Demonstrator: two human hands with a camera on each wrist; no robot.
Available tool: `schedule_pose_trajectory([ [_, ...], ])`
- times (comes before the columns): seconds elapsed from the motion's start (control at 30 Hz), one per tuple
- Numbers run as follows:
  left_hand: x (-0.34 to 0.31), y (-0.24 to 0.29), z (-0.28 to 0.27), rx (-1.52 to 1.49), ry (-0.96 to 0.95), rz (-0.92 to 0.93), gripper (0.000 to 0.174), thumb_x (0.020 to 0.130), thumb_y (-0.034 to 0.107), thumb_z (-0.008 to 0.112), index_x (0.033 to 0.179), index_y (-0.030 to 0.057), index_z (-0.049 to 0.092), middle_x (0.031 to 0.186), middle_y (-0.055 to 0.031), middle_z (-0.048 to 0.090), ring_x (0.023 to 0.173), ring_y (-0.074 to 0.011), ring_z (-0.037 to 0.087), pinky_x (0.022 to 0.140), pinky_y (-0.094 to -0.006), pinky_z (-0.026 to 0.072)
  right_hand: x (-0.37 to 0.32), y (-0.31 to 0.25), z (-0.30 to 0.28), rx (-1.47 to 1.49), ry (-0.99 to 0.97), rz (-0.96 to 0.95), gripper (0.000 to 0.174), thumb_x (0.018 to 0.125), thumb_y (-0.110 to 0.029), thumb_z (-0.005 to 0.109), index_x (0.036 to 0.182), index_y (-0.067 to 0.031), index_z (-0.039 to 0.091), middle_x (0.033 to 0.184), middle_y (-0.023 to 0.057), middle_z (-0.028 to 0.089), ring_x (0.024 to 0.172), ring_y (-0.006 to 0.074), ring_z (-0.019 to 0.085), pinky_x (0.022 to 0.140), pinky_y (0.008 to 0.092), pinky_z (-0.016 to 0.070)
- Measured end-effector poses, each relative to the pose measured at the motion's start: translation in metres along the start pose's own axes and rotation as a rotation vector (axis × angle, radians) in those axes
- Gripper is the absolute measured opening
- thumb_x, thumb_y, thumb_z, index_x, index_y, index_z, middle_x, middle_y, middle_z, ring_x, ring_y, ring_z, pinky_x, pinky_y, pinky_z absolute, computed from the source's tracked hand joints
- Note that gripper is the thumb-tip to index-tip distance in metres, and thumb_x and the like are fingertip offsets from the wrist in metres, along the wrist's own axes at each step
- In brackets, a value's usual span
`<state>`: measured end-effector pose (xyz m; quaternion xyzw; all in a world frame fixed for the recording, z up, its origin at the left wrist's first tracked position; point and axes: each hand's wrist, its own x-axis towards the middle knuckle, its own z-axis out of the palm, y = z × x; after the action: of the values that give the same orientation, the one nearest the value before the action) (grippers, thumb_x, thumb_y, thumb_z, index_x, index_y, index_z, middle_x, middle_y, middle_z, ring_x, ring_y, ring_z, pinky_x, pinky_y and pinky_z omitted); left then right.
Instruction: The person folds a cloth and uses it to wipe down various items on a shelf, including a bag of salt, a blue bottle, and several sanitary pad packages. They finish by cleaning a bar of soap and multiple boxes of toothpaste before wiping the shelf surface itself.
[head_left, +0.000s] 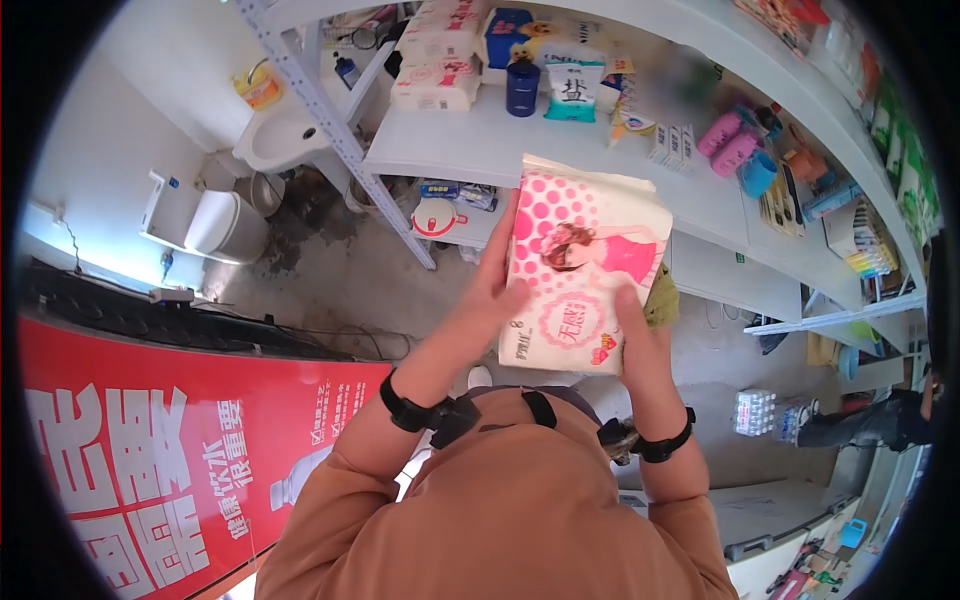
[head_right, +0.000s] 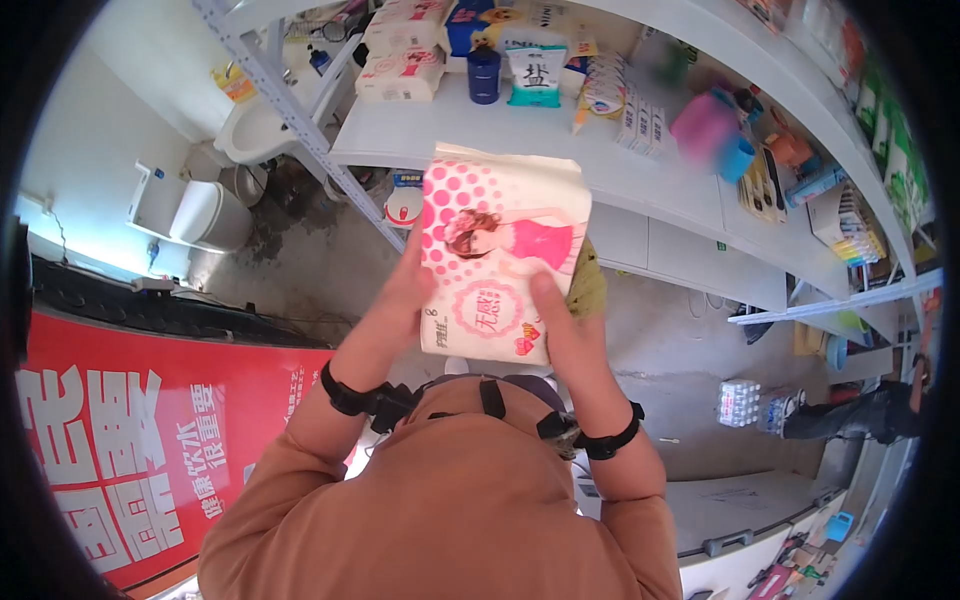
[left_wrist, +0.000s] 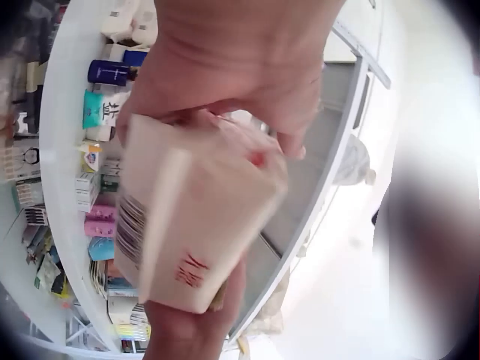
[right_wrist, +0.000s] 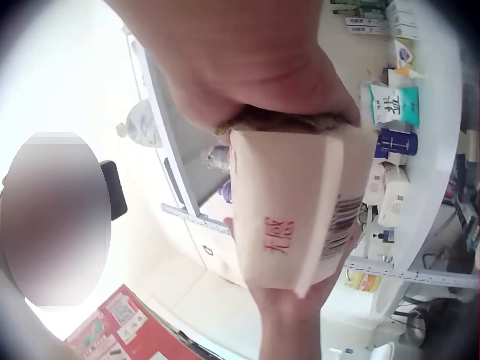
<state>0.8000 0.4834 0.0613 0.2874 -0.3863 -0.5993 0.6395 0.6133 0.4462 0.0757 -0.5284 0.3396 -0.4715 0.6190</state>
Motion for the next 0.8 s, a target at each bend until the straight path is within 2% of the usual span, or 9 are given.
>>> schedule_pose_trajectory([
  [0.07,0.008,-0.019,0.002,-0.039,-0.047,0.032,0.096,0.084,0.056,0.065,0.151,0.0067,0.017,0.15,-0.0129,0.034,0.136,-0.0229,0.037,0.112,-0.0381,0.03,-0.001,-0.008,-0.02,0.232,0.05,0.214,0.054,0.096,-0.026,0.06,0.139,-0.0003,0.039,0.125,0.0093,0.055,0.111,0.0132,0.054,0.093,0.0282,0.0444],
  [0.13,0.003,-0.042,0.01,-0.42,0.024,-0.296,0.084,0.087,0.055,0.06,0.148,0.0071,0.027,0.145,-0.0149,0.043,0.129,-0.0273,0.047,0.107,-0.0408,0.0392,-0.002,-0.009,-0.035,0.479,0.086,0.44,0.053,0.096,-0.024,0.059,0.139,0.0006,0.039,0.125,0.0092,0.056,0.112,0.013,0.054,0.093,0.0269,0.0437],
  [0.23,0.007,-0.078,0.027,-0.75,-0.042,-0.257,0.071,0.093,0.05,0.053,0.144,0.0057,0.035,0.139,-0.0162,0.049,0.123,-0.0305,0.053,0.102,-0.0452,0.0454,-0.003,-0.008,-0.056,-0.007,0.068,0.048,0.056,0.096,-0.026,0.057,0.142,0.0001,0.036,0.136,0.0185,0.048,0.125,0.0243,0.048,0.101,0.0336,0.04],
  [0.3,0.013,-0.09,0.047,-0.851,-0.097,-0.255,0.07,0.093,0.051,0.051,0.144,0.0049,0.035,0.14,-0.0168,0.048,0.124,-0.0311,0.053,0.102,-0.0463,0.0451,-0.005,-0.015,-0.084,-0.519,0.056,-0.457,0.06,0.094,-0.026,0.057,0.144,-0.0022,0.035,0.148,0.0265,0.031,0.137,0.0401,0.031,0.109,0.047,0.0296],
  [0.4,0.029,-0.088,0.085,-0.776,-0.048,-0.217,0.067,0.096,0.049,0.045,0.144,0.0037,0.034,0.14,-0.0185,0.047,0.124,-0.0326,0.052,0.103,-0.048,0.0439,-0.026,-0.019,-0.126,-1.009,-0.127,-0.636,0.065,0.097,-0.041,0.048,0.149,-0.0076,0.029,0.156,0.0251,0.013,0.141,0.0514,0.011,0.113,0.0571,0.0151],
  [0.43,0.035,-0.088,0.093,-0.756,-0.02,-0.234,0.066,0.096,0.048,0.043,0.144,0.0036,0.034,0.14,-0.0192,0.047,0.124,-0.0333,0.052,0.104,-0.0478,0.0434,-0.033,-0.023,-0.136,-1.206,-0.252,-0.637,0.071,0.093,-0.054,0.047,0.147,-0.0101,0.035,0.154,0.0251,0.02,0.135,0.0605,0.015,0.109,0.0658,0.0137],
  [0.57,0.045,-0.11,0.111,-0.774,-0.043,-0.262,0.063,0.098,0.045,0.038,0.144,0.0025,0.033,0.14,-0.02,0.047,0.124,-0.0339,0.052,0.104,-0.0456,0.0431,-0.048,-0.043,-0.157,-1.119,-0.456,-0.645,0.074,0.084,-0.059,0.054,0.146,-0.0213,0.04,0.154,0.0066,0.031,0.14,0.0432,0.023,0.112,0.061,0.0155],
  [0.73,0.039,-0.121,0.146,-0.699,-0.037,-0.462,0.06,0.097,0.037,0.047,0.143,0.0009,0.034,0.136,-0.0199,0.051,0.12,-0.0314,0.055,0.103,-0.0438,0.0449,-0.006,-0.052,-0.205,-1.199,-0.436,-0.743,0.068,0.093,-0.057,0.043,0.145,-0.0138,0.038,0.154,0.0165,0.026,0.141,0.0489,0.018,0.112,0.0631,0.0103],
  [0.8,0.036,-0.132,0.152,-0.615,0.037,-0.484,0.061,0.095,0.034,0.051,0.142,0.0,0.034,0.135,-0.0193,0.052,0.119,-0.0307,0.057,0.102,-0.0434,0.0457,0.015,-0.053,-0.219,-0.965,-0.146,-0.631,0.066,0.095,-0.053,0.04,0.148,-0.014,0.033,0.156,0.0171,0.023,0.143,0.0457,0.015,0.112,0.0635,0.0055],
])
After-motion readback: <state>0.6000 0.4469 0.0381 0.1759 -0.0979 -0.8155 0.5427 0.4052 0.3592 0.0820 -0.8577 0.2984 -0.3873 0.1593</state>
